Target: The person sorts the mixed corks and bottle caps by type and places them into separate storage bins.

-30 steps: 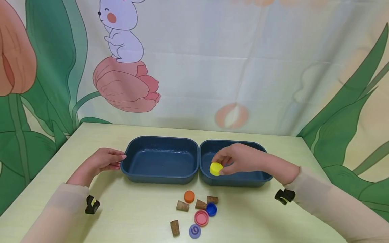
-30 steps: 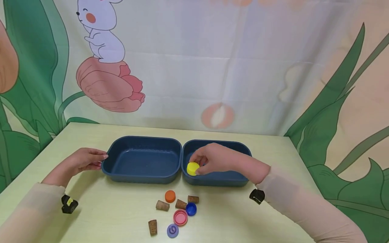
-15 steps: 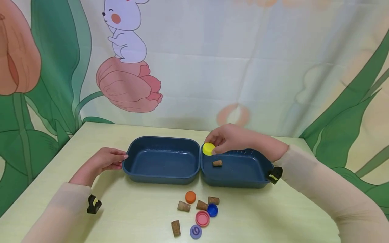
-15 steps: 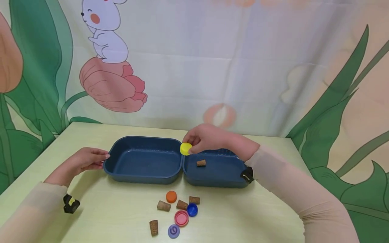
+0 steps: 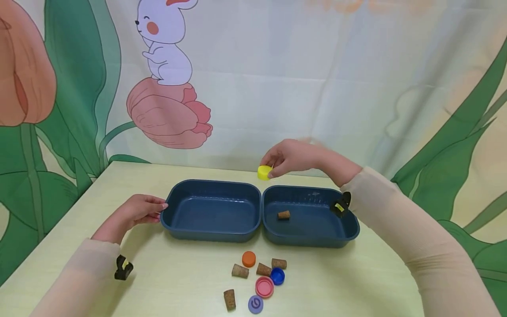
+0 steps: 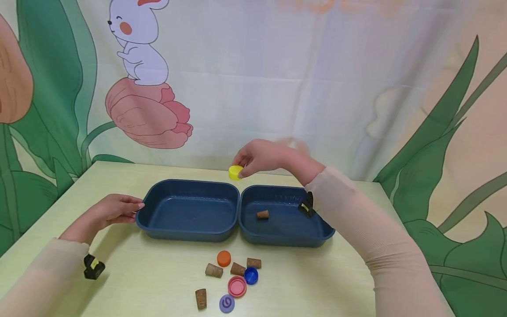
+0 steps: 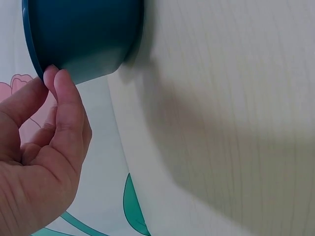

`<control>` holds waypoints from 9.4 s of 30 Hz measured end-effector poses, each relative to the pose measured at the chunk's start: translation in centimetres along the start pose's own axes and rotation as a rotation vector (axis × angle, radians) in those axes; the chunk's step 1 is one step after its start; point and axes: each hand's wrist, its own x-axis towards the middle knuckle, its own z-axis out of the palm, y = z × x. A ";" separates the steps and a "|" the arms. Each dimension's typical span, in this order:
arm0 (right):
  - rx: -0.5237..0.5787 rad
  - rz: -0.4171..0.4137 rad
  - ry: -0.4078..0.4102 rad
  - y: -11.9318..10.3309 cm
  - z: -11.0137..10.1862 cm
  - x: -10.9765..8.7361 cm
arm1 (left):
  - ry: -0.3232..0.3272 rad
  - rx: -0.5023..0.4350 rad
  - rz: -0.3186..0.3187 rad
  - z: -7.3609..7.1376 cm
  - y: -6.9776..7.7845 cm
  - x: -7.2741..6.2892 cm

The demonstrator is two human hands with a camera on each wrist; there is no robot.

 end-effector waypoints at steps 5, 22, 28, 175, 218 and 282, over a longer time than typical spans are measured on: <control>0.001 0.015 0.016 -0.2 -0.5 0.8 | 0.005 0.009 0.005 0.1 0.1 -0.1; 0.000 0.039 0.025 -1.5 -1.0 5.1 | -0.006 0.000 0.010 0.0 0.2 -0.3; -0.009 0.048 0.020 -1.7 -0.5 6.8 | -0.006 0.007 0.008 0.0 0.2 -0.3; -0.314 0.448 -0.332 -2.4 13.1 19.8 | 0.004 -0.008 -0.017 0.1 0.1 0.0; -0.065 -0.059 -0.041 -1.3 7.6 7.5 | 0.009 0.018 -0.012 0.3 0.3 0.0; 0.038 0.075 0.153 5.3 20.3 -8.3 | -0.006 -0.004 0.007 0.2 0.0 0.0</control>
